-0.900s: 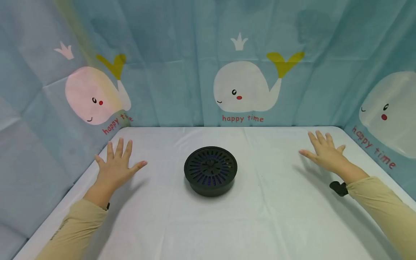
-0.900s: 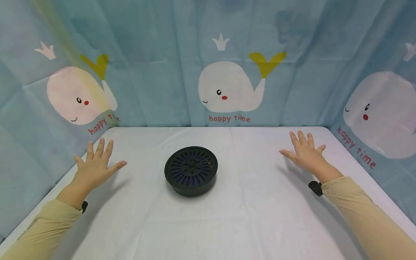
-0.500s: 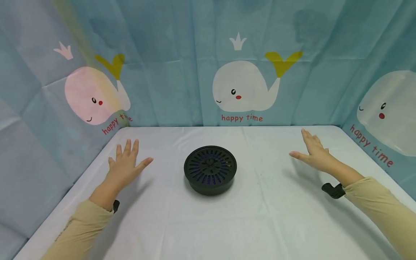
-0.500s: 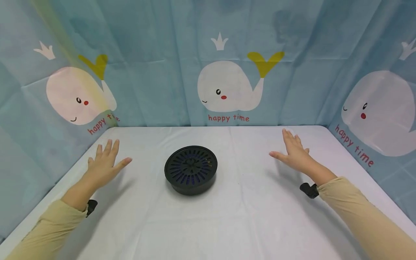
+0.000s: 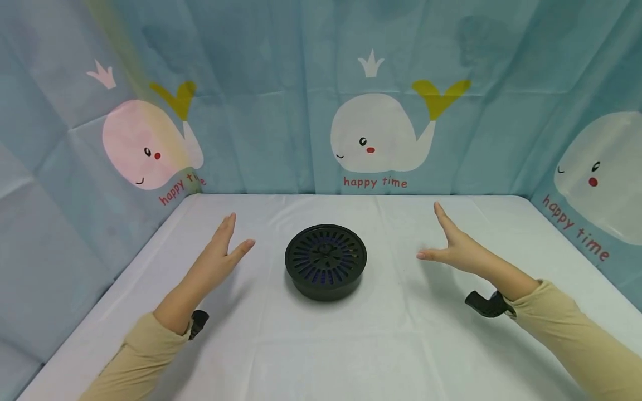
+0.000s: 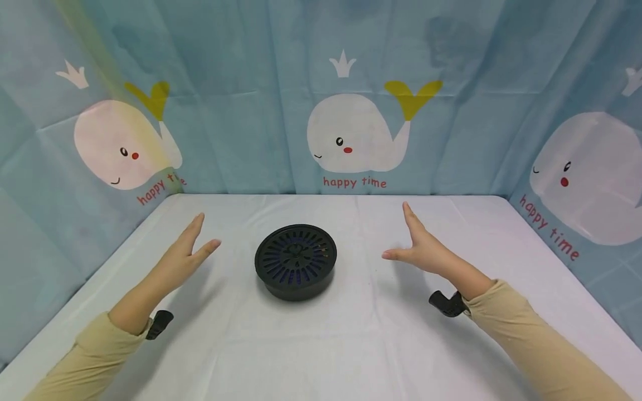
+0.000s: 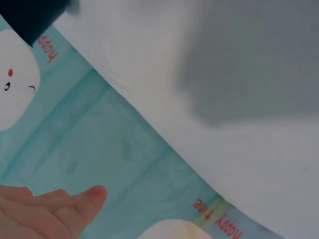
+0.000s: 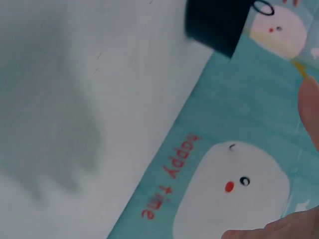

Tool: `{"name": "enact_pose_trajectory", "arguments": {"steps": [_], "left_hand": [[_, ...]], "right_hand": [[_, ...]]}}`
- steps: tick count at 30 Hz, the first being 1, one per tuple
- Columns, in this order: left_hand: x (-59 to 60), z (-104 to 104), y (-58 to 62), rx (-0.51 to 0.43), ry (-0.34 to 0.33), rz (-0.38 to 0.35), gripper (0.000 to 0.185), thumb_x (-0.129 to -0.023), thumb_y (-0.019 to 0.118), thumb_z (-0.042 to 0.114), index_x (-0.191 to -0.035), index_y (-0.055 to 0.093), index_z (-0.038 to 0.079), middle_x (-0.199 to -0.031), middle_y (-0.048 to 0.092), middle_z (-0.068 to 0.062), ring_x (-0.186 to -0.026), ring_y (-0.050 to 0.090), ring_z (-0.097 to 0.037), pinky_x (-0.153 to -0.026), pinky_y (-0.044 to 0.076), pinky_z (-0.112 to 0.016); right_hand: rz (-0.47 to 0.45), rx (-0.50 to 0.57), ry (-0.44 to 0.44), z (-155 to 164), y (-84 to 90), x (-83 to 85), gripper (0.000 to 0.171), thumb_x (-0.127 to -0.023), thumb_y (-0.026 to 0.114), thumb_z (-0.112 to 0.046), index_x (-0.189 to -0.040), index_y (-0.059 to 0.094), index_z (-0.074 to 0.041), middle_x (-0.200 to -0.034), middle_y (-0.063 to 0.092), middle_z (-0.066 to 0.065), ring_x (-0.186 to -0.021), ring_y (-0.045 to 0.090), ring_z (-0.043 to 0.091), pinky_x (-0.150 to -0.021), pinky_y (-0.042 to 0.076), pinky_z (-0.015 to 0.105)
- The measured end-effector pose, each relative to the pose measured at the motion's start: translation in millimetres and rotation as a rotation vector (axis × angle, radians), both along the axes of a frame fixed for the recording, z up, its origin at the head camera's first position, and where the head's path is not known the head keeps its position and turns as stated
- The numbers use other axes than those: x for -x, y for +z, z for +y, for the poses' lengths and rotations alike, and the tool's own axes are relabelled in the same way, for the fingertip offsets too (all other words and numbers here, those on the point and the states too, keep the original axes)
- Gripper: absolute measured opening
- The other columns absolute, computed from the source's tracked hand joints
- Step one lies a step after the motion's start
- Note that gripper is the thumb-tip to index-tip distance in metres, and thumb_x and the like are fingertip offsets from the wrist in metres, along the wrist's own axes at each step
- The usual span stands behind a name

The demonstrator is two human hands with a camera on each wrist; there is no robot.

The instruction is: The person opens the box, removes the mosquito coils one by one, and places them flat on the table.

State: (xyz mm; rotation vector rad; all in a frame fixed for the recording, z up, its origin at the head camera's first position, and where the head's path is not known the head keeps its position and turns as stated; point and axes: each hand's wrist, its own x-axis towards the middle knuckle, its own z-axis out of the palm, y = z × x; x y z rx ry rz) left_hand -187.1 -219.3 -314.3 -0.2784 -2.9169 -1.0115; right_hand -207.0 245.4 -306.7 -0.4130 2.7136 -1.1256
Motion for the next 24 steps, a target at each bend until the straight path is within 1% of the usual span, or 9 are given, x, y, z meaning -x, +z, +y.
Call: {"name": "enact_pose_trajectory", "arguments": {"steps": [2,4,8,10,15,18,21,24], "left_hand": [[-0.6,6,-0.2,-0.033,-0.009,0.012,0.086,-0.100,0.053,0.042,-0.155,0.002,0.000,-0.160,0.003,-0.023,-0.145,0.004,-0.041,-0.113,0.011,-0.060],[-1.1,10,-1.6,-0.081,-0.020,0.023,0.083,-0.099,0.057,0.038,-0.155,0.008,0.001,-0.159,0.012,-0.023,-0.144,0.015,-0.043,-0.112,0.017,-0.060],[-2.9,19,-8.1,-0.165,-0.049,0.062,0.073,-0.097,0.062,0.027,-0.153,0.025,0.001,-0.153,0.031,-0.023,-0.134,0.038,-0.043,-0.106,0.033,-0.058],[-3.7,22,-11.9,-0.193,-0.062,0.091,0.067,-0.096,0.064,0.022,-0.150,0.033,0.000,-0.150,0.037,-0.023,-0.129,0.045,-0.041,-0.104,0.037,-0.057],[-5.9,34,-15.9,-0.228,-0.086,0.168,0.056,-0.092,0.069,0.014,-0.141,0.048,0.000,-0.143,0.049,-0.019,-0.120,0.056,-0.036,-0.097,0.044,-0.053],[-7.7,41,-15.7,-0.266,-0.091,0.188,0.049,-0.091,0.070,0.012,-0.136,0.054,0.000,-0.133,0.058,-0.018,-0.113,0.061,-0.033,-0.094,0.048,-0.048],[-8.5,48,-14.5,-0.350,-0.081,0.173,0.041,-0.091,0.069,0.010,-0.130,0.059,-0.001,-0.122,0.065,-0.018,-0.108,0.064,-0.029,-0.090,0.052,-0.040],[-7.5,55,-12.8,-0.444,-0.062,0.125,0.036,-0.092,0.068,0.009,-0.126,0.062,-0.001,-0.115,0.067,-0.016,-0.105,0.065,-0.028,-0.087,0.053,-0.032]], "right_hand": [[-0.009,0.014,0.007,-7,0.4,-2.1,0.123,-0.084,0.077,-0.038,-0.152,-0.022,-0.010,-0.159,-0.012,0.022,-0.142,-0.003,0.049,-0.107,0.013,0.069],[-0.026,0.049,0.017,-14,-0.4,-4.0,0.123,-0.084,0.077,-0.038,-0.152,-0.022,-0.011,-0.160,-0.010,0.021,-0.143,-0.001,0.048,-0.107,0.013,0.068],[-0.083,0.147,0.041,-26,-5.8,-8.5,0.123,-0.084,0.078,-0.033,-0.151,-0.023,-0.012,-0.161,-0.010,0.018,-0.144,0.000,0.046,-0.109,0.014,0.066],[-0.117,0.196,0.046,-32,-9.7,-10.7,0.124,-0.083,0.078,-0.032,-0.152,-0.023,-0.014,-0.161,-0.010,0.016,-0.144,0.001,0.044,-0.109,0.015,0.065],[-0.189,0.284,0.037,-48,-18.7,-11.9,0.125,-0.082,0.080,-0.030,-0.152,-0.022,-0.018,-0.162,-0.008,0.012,-0.146,0.004,0.039,-0.110,0.017,0.063],[-0.246,0.333,0.053,-56,-23.5,-11.7,0.123,-0.083,0.080,-0.026,-0.153,-0.020,-0.019,-0.163,-0.007,0.010,-0.146,0.006,0.038,-0.111,0.018,0.062],[-0.311,0.383,0.091,-63,-28.7,-11.4,0.117,-0.085,0.077,-0.018,-0.154,-0.018,-0.018,-0.163,-0.005,0.012,-0.146,0.009,0.038,-0.111,0.020,0.060],[-0.371,0.427,0.121,-71,-33.7,-10.1,0.112,-0.087,0.074,-0.010,-0.155,-0.015,-0.017,-0.163,-0.003,0.012,-0.145,0.012,0.039,-0.111,0.022,0.058]]}}
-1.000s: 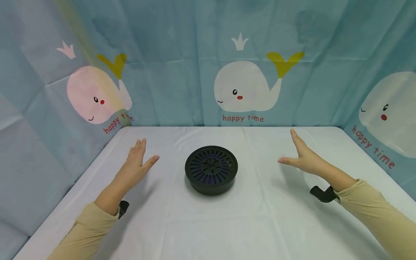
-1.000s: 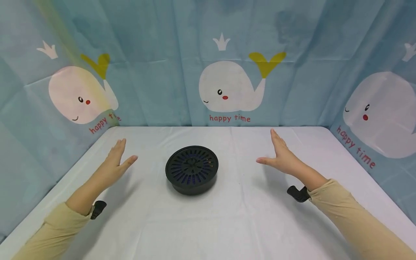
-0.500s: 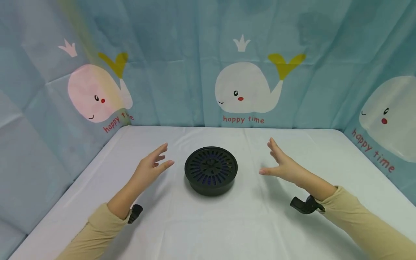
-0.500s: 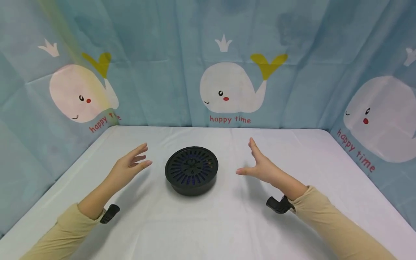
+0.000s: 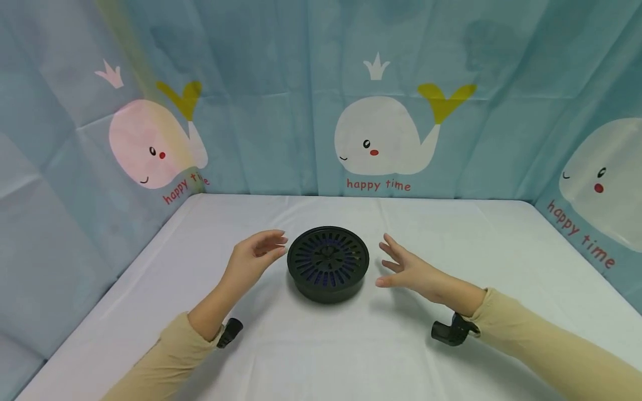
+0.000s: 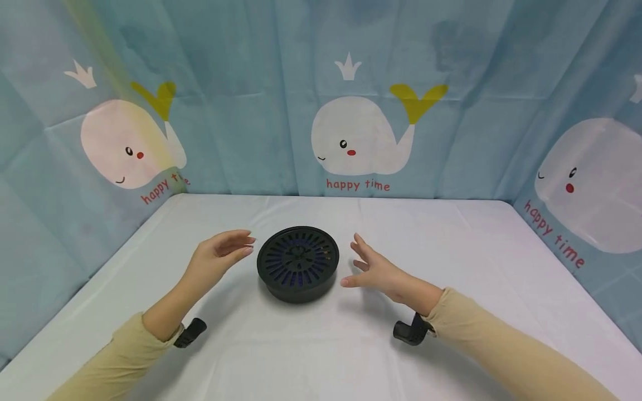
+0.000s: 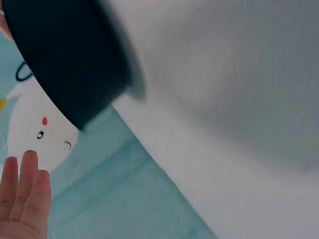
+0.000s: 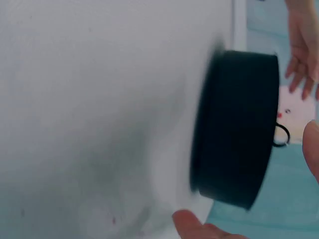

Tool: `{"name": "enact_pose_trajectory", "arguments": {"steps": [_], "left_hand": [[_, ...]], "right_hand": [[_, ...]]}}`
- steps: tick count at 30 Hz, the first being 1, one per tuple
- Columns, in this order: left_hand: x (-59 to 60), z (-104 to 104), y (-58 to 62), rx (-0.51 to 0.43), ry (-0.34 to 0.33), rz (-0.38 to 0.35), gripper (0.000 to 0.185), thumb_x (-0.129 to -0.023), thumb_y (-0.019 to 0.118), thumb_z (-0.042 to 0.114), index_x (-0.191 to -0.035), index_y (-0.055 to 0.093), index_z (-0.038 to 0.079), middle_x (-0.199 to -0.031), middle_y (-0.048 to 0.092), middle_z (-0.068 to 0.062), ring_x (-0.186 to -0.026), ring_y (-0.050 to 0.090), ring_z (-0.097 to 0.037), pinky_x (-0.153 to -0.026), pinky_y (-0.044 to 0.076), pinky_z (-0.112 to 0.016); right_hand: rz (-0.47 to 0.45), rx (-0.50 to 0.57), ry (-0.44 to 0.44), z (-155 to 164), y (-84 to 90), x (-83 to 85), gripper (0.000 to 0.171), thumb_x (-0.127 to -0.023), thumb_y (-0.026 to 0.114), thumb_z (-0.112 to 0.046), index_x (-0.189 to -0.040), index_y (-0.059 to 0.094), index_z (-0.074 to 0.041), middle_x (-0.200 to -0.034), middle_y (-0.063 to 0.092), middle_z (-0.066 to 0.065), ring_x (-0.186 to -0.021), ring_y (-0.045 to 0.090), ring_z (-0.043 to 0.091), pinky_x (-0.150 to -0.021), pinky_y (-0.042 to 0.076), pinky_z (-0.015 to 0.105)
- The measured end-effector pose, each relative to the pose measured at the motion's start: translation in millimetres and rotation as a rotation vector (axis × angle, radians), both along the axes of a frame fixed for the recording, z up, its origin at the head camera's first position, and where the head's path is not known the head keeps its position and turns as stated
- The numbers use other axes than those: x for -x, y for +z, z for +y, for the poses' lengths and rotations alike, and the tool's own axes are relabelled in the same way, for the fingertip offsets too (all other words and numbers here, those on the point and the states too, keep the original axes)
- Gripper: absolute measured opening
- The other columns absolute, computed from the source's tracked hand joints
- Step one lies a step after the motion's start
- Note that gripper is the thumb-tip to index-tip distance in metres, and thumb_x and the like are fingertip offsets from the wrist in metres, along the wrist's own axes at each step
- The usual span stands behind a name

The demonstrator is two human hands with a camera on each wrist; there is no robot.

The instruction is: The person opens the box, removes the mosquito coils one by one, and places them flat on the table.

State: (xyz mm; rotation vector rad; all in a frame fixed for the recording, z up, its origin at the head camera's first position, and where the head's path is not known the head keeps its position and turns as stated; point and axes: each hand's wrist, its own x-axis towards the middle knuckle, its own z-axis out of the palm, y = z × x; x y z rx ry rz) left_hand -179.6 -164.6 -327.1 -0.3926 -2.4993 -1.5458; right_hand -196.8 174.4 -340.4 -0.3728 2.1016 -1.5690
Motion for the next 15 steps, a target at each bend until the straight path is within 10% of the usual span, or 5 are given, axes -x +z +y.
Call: {"name": "enact_pose_trajectory", "arguments": {"steps": [15], "left_hand": [[15.6,60,-8.9,-0.158,0.040,-0.153,0.032,-0.089,0.069,0.003,-0.120,0.064,-0.005,-0.109,0.070,-0.015,-0.104,0.065,-0.029,-0.088,0.053,-0.033]], "right_hand": [[-0.007,-0.048,-0.029,-26,-14.2,12.1,0.113,-0.081,0.080,-0.010,-0.157,-0.004,-0.011,-0.160,0.010,0.018,-0.144,0.015,0.040,-0.113,0.013,0.059]]}}
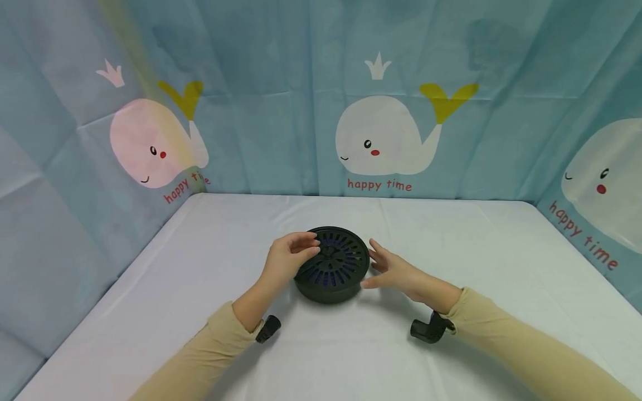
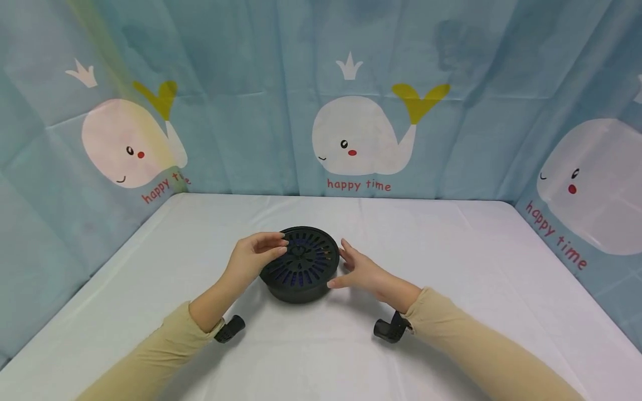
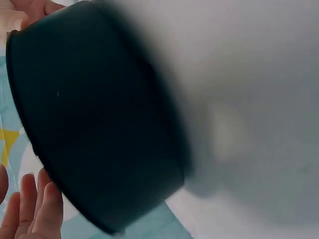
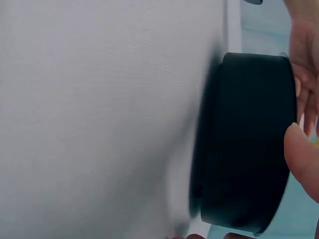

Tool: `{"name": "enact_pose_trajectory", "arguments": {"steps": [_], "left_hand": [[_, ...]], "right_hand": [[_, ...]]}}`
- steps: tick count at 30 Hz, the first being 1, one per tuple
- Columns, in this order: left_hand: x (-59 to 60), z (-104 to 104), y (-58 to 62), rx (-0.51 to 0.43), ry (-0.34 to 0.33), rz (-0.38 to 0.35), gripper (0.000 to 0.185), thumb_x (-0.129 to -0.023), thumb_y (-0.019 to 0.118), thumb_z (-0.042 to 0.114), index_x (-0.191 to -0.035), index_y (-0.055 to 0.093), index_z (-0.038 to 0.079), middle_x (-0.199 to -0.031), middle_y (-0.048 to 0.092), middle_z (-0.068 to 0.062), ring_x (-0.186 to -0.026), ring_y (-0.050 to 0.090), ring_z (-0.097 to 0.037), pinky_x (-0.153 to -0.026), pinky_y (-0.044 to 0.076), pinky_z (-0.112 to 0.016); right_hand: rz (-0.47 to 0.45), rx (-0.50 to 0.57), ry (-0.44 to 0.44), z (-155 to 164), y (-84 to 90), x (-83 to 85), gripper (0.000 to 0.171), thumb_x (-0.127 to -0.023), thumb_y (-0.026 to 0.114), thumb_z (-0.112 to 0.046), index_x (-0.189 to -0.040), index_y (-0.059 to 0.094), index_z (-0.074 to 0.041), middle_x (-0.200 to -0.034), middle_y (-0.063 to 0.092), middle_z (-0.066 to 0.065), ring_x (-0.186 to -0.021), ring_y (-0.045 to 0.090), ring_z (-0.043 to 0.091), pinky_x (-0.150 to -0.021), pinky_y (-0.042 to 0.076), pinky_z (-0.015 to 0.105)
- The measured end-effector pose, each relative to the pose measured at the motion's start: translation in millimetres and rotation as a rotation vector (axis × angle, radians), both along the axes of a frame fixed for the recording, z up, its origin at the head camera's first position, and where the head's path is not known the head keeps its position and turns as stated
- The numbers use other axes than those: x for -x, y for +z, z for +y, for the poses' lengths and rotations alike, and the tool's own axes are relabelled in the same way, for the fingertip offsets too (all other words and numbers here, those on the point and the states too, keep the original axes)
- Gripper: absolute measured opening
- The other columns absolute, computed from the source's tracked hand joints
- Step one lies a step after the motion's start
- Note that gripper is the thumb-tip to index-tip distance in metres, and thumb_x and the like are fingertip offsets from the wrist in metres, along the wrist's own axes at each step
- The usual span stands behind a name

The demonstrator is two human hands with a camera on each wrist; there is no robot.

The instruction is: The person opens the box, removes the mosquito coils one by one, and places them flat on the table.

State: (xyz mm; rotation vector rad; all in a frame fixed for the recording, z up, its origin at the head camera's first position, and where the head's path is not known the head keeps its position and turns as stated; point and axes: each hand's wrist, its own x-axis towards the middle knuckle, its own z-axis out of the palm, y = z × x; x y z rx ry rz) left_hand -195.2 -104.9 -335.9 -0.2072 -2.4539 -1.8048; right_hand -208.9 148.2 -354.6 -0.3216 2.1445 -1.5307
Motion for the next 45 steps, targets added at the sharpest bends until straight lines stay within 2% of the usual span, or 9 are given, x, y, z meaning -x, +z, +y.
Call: {"name": "enact_pose_trajectory", "arguments": {"steps": [8,13,18,27,32,39,45], "left_hand": [[1.7,14,-2.0,-0.103,-0.002,-0.012,0.033,-0.090,0.066,-0.002,-0.122,0.062,-0.008,-0.113,0.067,-0.020,-0.109,0.063,-0.030,-0.091,0.052,-0.032],[4.1,17,-2.7,-0.075,0.006,-0.001,0.032,-0.090,0.065,-0.002,-0.121,0.062,-0.008,-0.113,0.068,-0.020,-0.108,0.064,-0.029,-0.090,0.052,-0.033],[6.6,16,-3.1,-0.048,0.009,-0.021,0.031,-0.091,0.065,-0.002,-0.121,0.063,-0.008,-0.111,0.069,-0.018,-0.106,0.065,-0.027,-0.086,0.054,-0.033],[10.9,15,-3.0,0.032,0.001,-0.009,0.029,-0.090,0.065,-0.004,-0.118,0.065,-0.006,-0.108,0.071,-0.016,-0.104,0.067,-0.026,-0.084,0.055,-0.031],[12.5,15,-2.7,0.090,0.003,0.006,0.030,-0.089,0.066,-0.001,-0.118,0.066,-0.006,-0.106,0.071,-0.016,-0.100,0.068,-0.026,-0.077,0.056,-0.031],[14.3,16,-2.7,0.072,0.035,-0.035,0.030,-0.089,0.068,0.001,-0.118,0.066,-0.006,-0.104,0.072,-0.015,-0.097,0.069,-0.025,-0.071,0.057,-0.032],[15.2,19,-3.0,0.079,0.030,-0.027,0.027,-0.089,0.068,0.001,-0.115,0.068,-0.006,-0.102,0.072,-0.015,-0.095,0.070,-0.025,-0.070,0.058,-0.031]], "right_hand": [[0.026,-0.055,0.000,-8,-6.4,1.9,0.112,-0.079,0.082,-0.009,-0.157,0.003,-0.010,-0.157,0.020,0.023,-0.142,0.022,0.040,-0.113,0.020,0.055],[0.059,-0.054,0.027,-10,-8.2,2.3,0.107,-0.079,0.082,-0.011,-0.158,0.010,-0.013,-0.155,0.026,0.022,-0.141,0.026,0.040,-0.113,0.022,0.054],[0.082,-0.034,0.041,-12,-10.2,3.4,0.101,-0.081,0.080,-0.010,-0.157,0.015,-0.014,-0.154,0.029,0.022,-0.140,0.028,0.038,-0.113,0.022,0.054],[0.078,-0.053,0.045,-13,-6.8,7.0,0.096,-0.083,0.078,-0.007,-0.156,0.016,-0.006,-0.153,0.028,0.024,-0.140,0.029,0.039,-0.111,0.029,0.051],[0.057,-0.073,0.029,-12,-7.8,7.5,0.094,-0.083,0.077,-0.009,-0.156,0.017,-0.006,-0.152,0.030,0.024,-0.140,0.030,0.039,-0.110,0.031,0.050],[0.063,-0.055,0.039,-12,-8.9,9.0,0.094,-0.083,0.077,-0.007,-0.156,0.017,-0.005,-0.153,0.030,0.024,-0.140,0.030,0.038,-0.110,0.031,0.050],[0.064,-0.092,0.045,-9,-6.9,11.6,0.091,-0.084,0.076,-0.008,-0.155,0.020,-0.005,-0.150,0.035,0.024,-0.138,0.034,0.038,-0.109,0.033,0.050]]}}
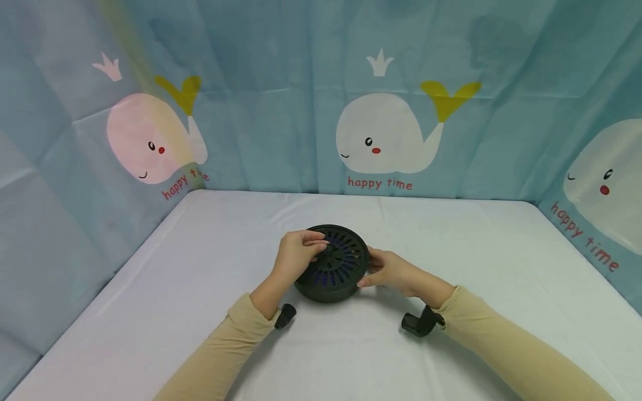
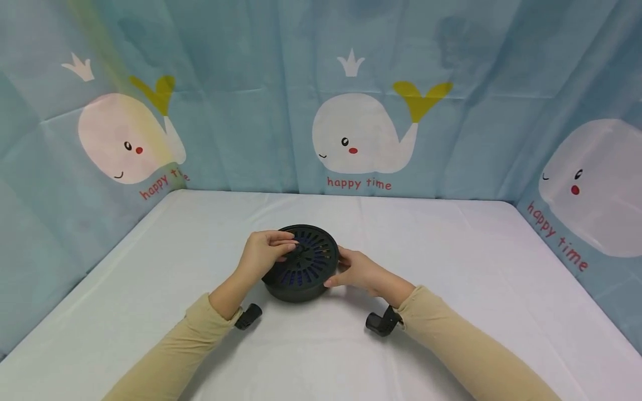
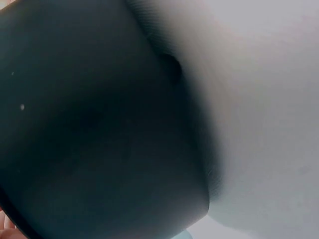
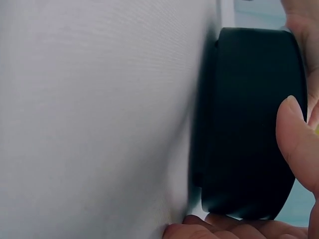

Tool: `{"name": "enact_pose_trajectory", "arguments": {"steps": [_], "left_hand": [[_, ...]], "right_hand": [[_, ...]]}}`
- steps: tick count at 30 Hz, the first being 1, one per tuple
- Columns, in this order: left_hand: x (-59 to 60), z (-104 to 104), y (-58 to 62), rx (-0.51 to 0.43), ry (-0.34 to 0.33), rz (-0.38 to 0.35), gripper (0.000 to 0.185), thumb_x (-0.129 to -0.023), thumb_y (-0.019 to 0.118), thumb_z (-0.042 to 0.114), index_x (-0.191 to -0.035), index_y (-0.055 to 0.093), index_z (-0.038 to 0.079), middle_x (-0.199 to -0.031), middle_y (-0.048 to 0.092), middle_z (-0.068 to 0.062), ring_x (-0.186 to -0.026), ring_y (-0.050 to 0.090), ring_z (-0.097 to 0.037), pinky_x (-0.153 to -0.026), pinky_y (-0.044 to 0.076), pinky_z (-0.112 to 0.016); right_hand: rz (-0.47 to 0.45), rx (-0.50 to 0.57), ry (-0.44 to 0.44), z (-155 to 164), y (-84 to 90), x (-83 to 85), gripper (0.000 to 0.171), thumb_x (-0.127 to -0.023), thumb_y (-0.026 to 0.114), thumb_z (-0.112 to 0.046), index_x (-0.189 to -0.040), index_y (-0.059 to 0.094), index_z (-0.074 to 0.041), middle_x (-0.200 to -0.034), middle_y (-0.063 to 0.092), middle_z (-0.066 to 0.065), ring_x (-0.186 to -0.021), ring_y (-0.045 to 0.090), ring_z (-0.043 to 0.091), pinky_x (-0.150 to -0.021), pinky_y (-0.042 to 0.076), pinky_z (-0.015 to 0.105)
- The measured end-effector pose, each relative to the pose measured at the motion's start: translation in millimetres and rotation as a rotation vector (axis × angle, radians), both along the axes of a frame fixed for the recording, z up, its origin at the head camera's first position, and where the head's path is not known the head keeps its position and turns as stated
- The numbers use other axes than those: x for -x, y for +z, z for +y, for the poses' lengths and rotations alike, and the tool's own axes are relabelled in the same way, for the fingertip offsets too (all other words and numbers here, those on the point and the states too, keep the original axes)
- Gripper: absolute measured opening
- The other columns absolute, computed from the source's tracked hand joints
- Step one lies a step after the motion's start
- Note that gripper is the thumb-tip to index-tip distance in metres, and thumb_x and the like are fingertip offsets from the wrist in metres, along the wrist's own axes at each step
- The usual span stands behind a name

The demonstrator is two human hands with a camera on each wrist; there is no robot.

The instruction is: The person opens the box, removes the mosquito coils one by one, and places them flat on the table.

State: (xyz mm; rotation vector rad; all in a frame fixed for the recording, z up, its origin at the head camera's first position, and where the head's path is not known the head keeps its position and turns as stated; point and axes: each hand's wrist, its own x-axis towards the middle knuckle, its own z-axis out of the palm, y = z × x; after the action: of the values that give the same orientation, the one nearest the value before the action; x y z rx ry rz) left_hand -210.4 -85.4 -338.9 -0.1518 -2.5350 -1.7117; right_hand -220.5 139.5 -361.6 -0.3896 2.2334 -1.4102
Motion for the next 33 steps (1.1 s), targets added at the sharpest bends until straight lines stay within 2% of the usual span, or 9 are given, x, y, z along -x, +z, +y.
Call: {"name": "enact_pose_trajectory", "arguments": {"steps": [23,33], "left_hand": [[-1.4,4.7,-1.0,-0.009,0.038,0.017,0.027,-0.088,0.068,-0.001,-0.115,0.068,-0.005,-0.099,0.073,-0.014,-0.092,0.070,-0.024,-0.071,0.058,-0.031],[-4.3,7.4,-0.4,0.002,0.052,0.037,0.027,-0.089,0.067,-0.003,-0.115,0.068,-0.007,-0.099,0.073,-0.014,-0.091,0.070,-0.023,-0.069,0.056,-0.027]], "right_hand": [[-0.001,0.015,0.014,1.8,1.4,0.3,0.090,-0.085,0.075,-0.007,-0.155,0.019,-0.004,-0.151,0.033,0.025,-0.138,0.032,0.039,-0.110,0.031,0.051],[0.000,0.014,0.015,2.5,1.5,-0.5,0.090,-0.085,0.076,-0.008,-0.155,0.019,-0.004,-0.151,0.032,0.024,-0.139,0.032,0.039,-0.110,0.031,0.050]]}}
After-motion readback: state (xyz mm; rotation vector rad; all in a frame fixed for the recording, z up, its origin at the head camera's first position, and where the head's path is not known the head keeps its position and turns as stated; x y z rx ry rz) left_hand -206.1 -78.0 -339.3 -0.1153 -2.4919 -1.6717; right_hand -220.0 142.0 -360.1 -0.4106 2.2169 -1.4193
